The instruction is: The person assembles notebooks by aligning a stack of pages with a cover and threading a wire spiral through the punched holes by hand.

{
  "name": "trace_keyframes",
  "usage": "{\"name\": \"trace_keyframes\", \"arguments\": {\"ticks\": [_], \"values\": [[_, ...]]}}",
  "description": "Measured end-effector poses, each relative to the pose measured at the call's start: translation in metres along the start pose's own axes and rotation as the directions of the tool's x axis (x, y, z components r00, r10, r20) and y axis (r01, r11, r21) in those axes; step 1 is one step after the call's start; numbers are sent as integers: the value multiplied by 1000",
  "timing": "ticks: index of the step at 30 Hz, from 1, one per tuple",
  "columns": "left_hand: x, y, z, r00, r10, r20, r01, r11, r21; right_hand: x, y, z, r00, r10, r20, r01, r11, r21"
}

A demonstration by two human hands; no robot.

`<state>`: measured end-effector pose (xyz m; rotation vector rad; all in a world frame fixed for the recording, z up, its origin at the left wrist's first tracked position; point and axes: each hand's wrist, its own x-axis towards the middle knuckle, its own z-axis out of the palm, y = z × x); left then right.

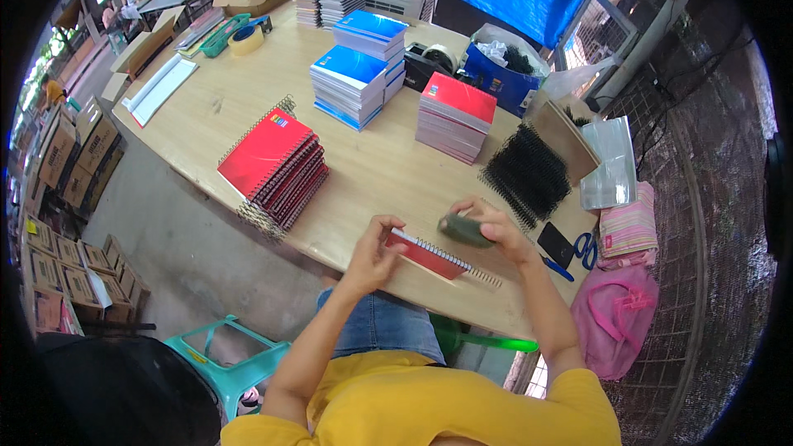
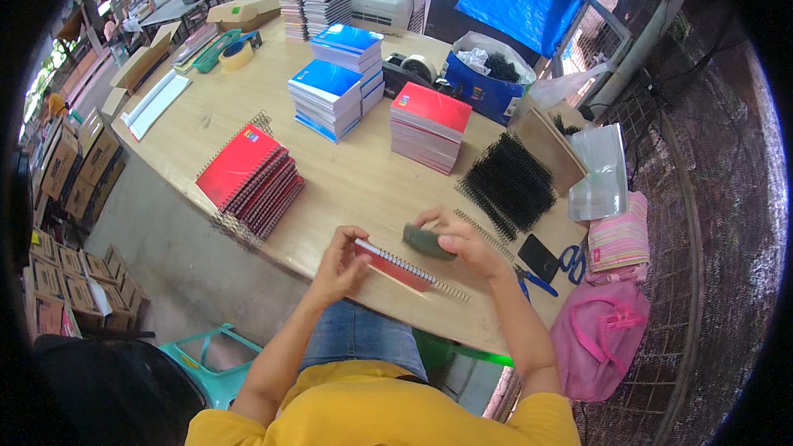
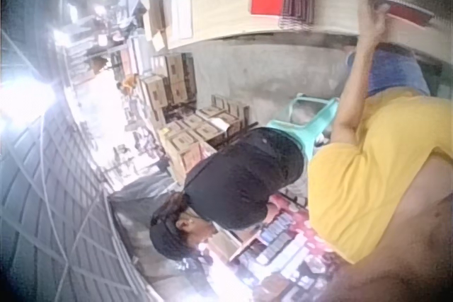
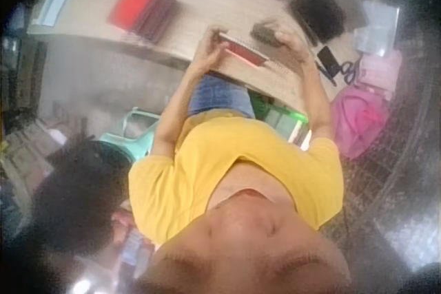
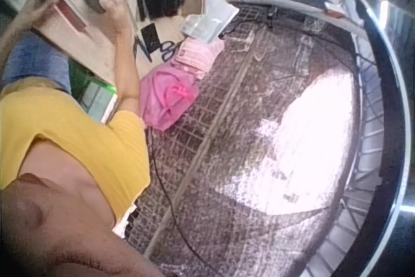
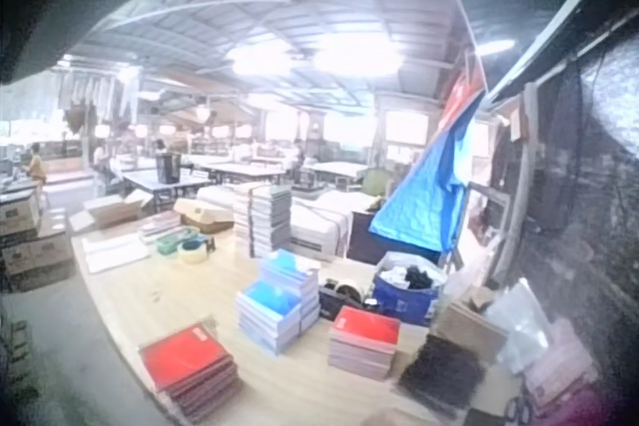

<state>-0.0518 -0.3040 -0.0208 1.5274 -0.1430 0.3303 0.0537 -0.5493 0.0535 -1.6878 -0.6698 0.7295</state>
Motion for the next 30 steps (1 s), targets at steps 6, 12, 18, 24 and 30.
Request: {"name": "trace_keyframes", "arguments": {"ticks": [6,12,18,24,30], "values": [[3,-16,-16,981,-144,133,174,951,-256,7,-11,18,987,-143,75,91,876,474],[10,-14,-11,983,-161,88,181,925,-334,21,-8,14,989,-121,82,129,986,-103],[6,-12,-19,987,-146,74,163,911,-380,6,-6,20,934,-333,-129,230,838,-494],[3,16,-20,984,-174,35,170,871,-460,-125,49,3,565,-262,-782,-704,342,-623],[1,29,-17,958,-283,-39,234,856,-461,-163,78,8,692,-181,-699,-663,225,-714]]}}
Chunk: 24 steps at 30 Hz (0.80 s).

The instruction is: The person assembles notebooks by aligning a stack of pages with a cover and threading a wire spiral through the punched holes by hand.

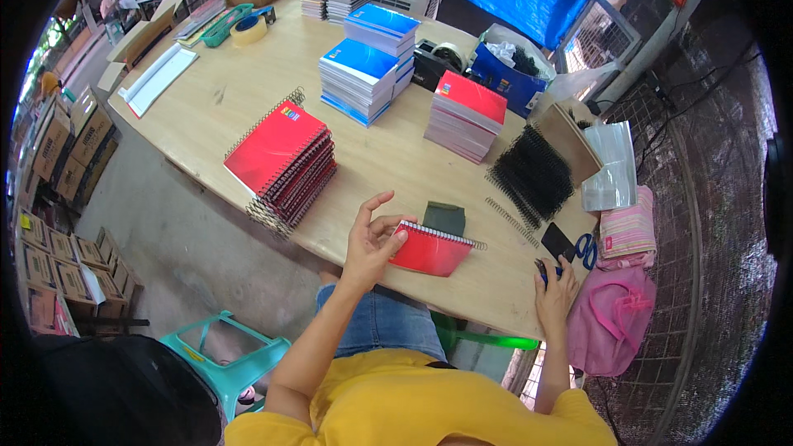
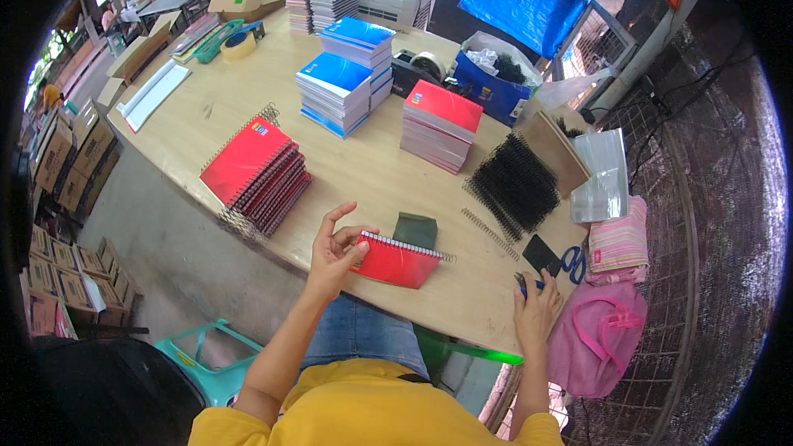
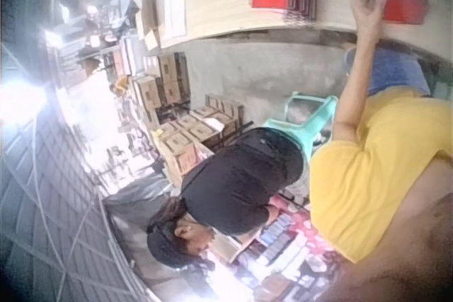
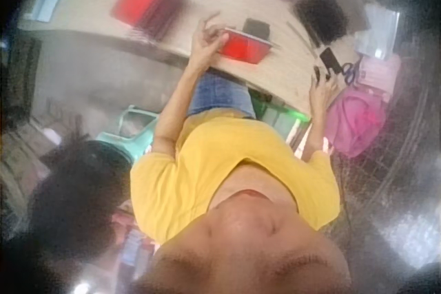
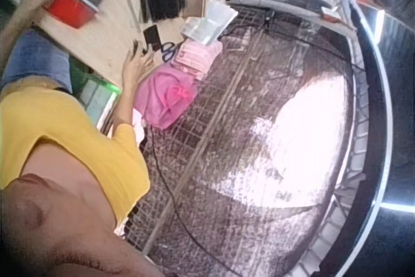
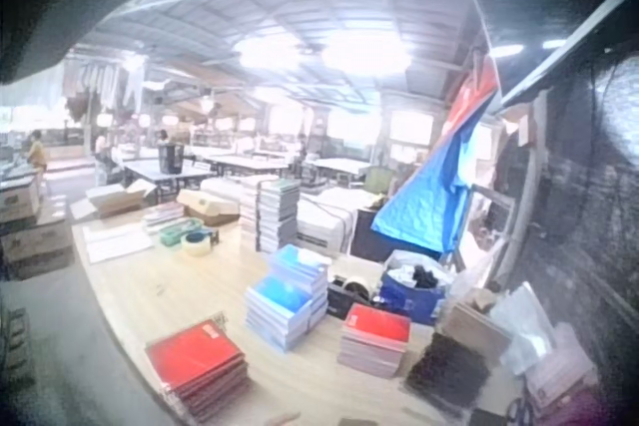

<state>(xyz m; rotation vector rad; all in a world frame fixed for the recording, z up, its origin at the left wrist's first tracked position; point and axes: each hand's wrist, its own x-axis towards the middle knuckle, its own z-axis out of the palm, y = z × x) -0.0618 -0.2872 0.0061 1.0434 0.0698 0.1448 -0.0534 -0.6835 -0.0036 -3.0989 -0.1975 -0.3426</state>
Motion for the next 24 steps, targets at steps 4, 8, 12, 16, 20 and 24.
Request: {"name": "trace_keyframes", "arguments": {"ticks": [4,8,12,16,20,24], "values": [[-3,1,1,998,48,-38,-47,999,27,-8,18,-15,997,-81,17,74,968,239],[-8,9,4,998,17,-52,-16,1000,16,-12,15,-18,1000,8,-27,-2,980,201],[-7,9,13,1000,5,2,-5,998,56,21,-52,-46,956,-107,-273,242,814,529],[-10,15,19,999,-10,40,7,996,89,87,-139,-98,698,-617,-365,714,637,289],[-14,19,21,999,-41,22,38,992,120,112,-169,-134,453,-826,-335,874,486,-16],[-18,20,17,998,-49,31,45,991,127,121,-177,-143,305,-907,-291,922,358,-147]]}}
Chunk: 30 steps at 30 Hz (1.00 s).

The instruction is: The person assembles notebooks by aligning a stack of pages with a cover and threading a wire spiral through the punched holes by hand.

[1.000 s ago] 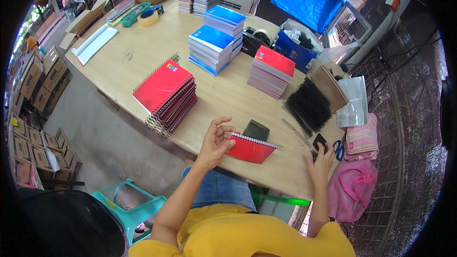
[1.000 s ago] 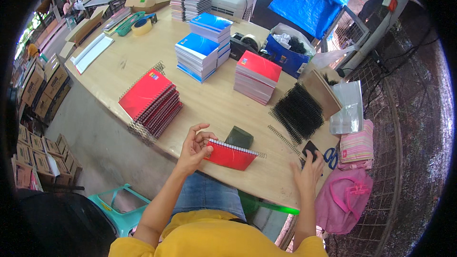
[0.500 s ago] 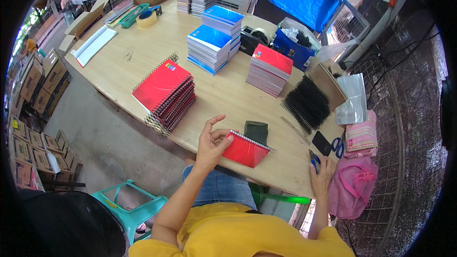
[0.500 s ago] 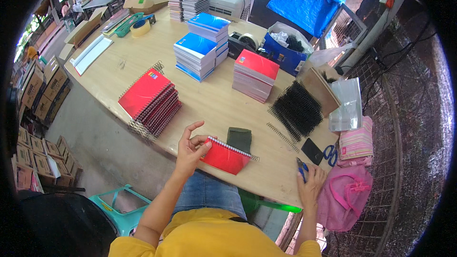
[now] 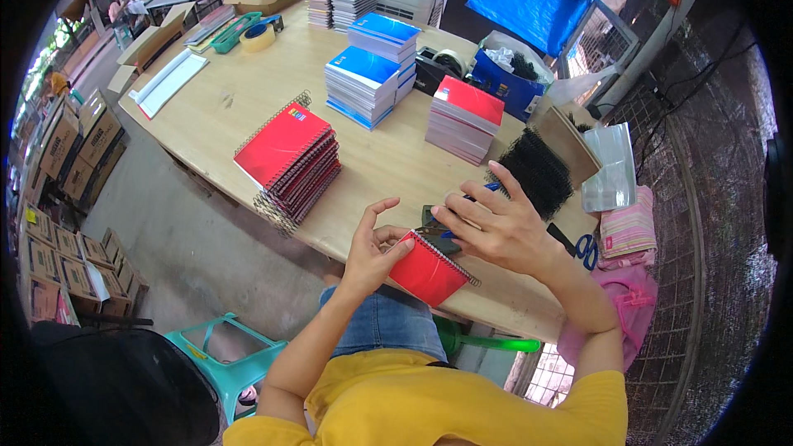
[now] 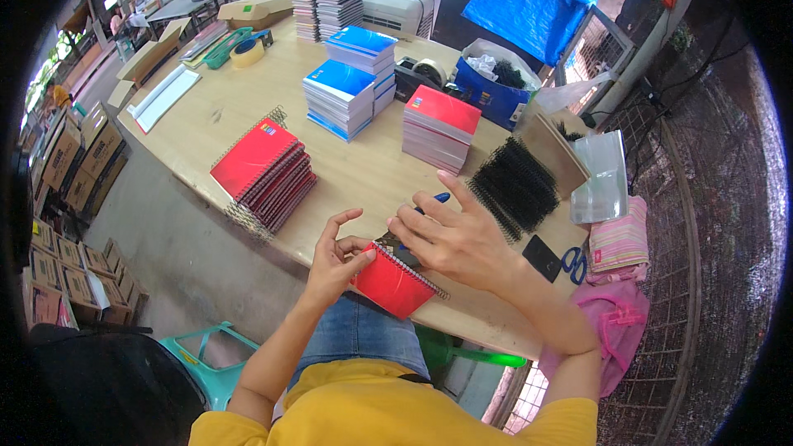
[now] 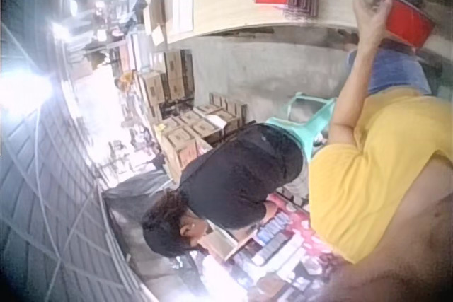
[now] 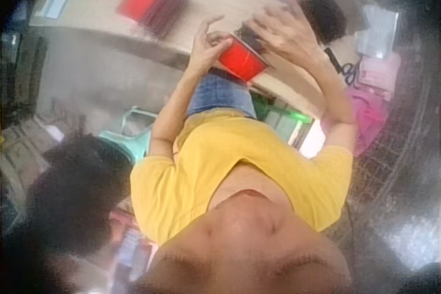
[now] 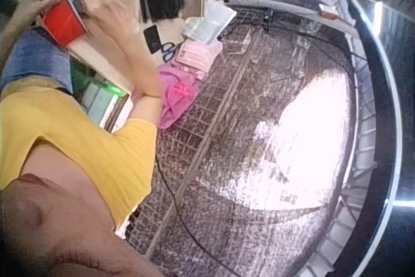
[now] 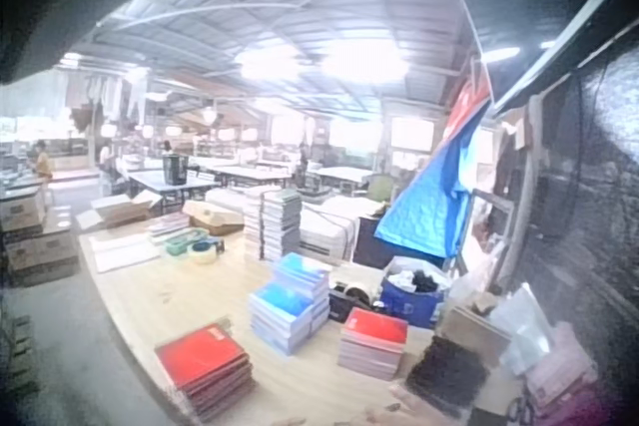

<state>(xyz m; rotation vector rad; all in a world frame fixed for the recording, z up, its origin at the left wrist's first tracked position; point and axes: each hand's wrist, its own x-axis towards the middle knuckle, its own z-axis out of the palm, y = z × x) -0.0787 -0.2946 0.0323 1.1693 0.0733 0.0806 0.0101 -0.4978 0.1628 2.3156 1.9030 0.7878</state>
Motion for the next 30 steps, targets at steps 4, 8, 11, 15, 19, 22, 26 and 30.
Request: {"name": "trace_keyframes", "arguments": {"ticks": [4,8,11,15,19,22,26,30], "values": [[-3,3,-2,1000,-4,6,4,1000,8,0,1,5,995,-96,10,97,991,-97],[-4,3,-3,996,86,-21,-84,991,104,-7,-7,5,959,166,230,-218,950,225],[-7,6,10,989,145,-38,-124,935,331,-16,-9,7,793,322,518,-603,540,587],[-15,50,11,953,304,8,-234,716,658,-31,-14,-3,760,605,236,-574,455,681],[2,159,-22,652,754,-78,-311,360,880,-107,-8,-2,478,850,222,-612,141,778],[28,192,-80,614,760,-216,-263,454,851,-163,-22,9,345,902,259,-662,38,748],[32,175,-113,647,547,-531,73,649,758,-210,-50,32,208,942,265,-834,30,551],[34,139,-134,577,703,-416,406,195,893,-216,-75,40,209,954,215,-974,184,134]]}}
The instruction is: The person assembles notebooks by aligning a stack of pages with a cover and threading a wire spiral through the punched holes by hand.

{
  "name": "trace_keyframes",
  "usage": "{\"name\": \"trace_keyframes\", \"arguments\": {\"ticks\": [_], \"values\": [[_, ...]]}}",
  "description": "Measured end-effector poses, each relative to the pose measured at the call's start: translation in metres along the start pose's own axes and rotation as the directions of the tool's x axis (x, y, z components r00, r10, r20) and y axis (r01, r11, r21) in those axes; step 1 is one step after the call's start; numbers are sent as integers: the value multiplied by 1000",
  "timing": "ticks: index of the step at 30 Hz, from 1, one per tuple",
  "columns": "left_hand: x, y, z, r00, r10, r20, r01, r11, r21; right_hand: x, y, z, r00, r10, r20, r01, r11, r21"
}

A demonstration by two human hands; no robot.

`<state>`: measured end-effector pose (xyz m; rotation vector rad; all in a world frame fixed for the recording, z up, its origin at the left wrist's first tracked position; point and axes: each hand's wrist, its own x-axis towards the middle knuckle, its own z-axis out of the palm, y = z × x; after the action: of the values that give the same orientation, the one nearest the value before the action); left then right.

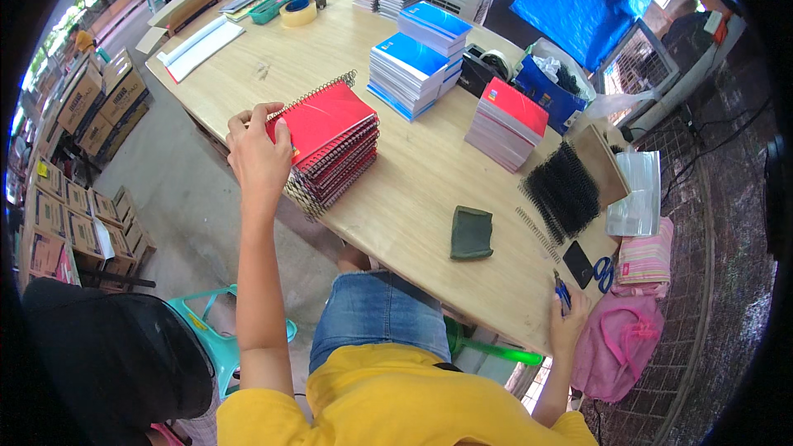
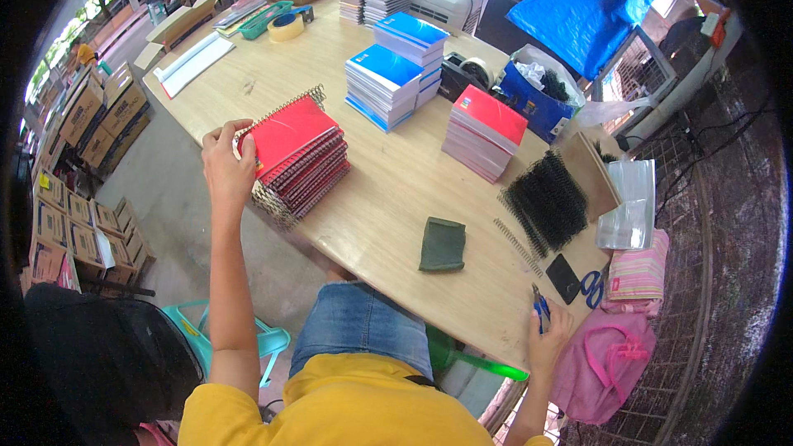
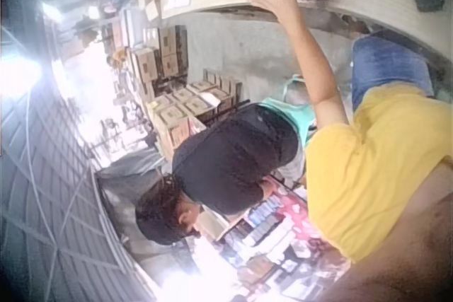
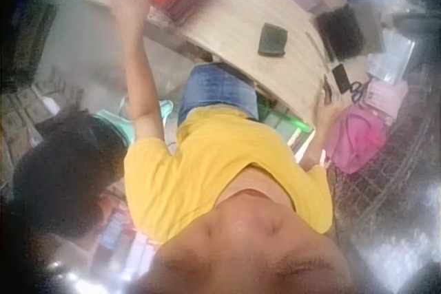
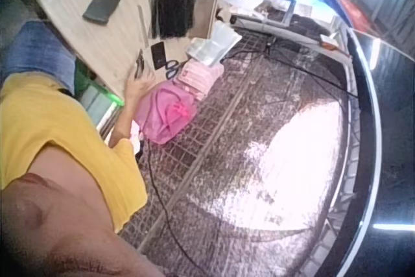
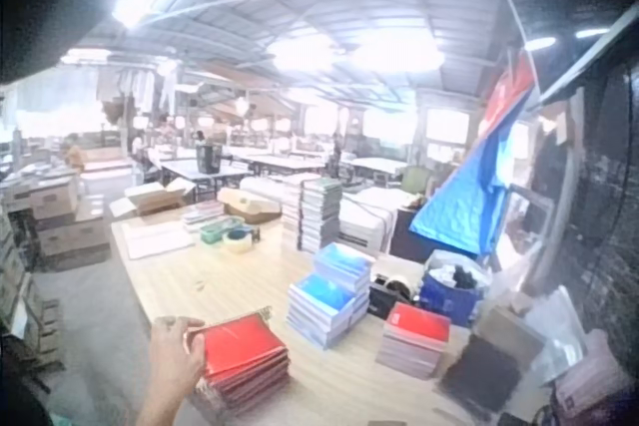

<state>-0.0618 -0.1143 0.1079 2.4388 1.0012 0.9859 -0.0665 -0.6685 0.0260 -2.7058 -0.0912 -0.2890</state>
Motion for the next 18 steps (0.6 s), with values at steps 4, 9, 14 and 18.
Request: {"name": "trace_keyframes", "arguments": {"ticks": [4,9,14,18], "values": [[17,-27,11,995,66,79,-36,943,-331,-10,2,11,983,-127,-136,98,974,-203],[78,-75,44,711,359,605,630,56,-774,19,-156,72,952,-197,-234,300,749,590],[98,-63,81,315,724,613,884,12,-468,69,-395,151,983,-127,-135,162,243,956],[91,-45,86,352,418,837,909,60,-412,110,-451,183,993,89,-82,36,429,903]]}}
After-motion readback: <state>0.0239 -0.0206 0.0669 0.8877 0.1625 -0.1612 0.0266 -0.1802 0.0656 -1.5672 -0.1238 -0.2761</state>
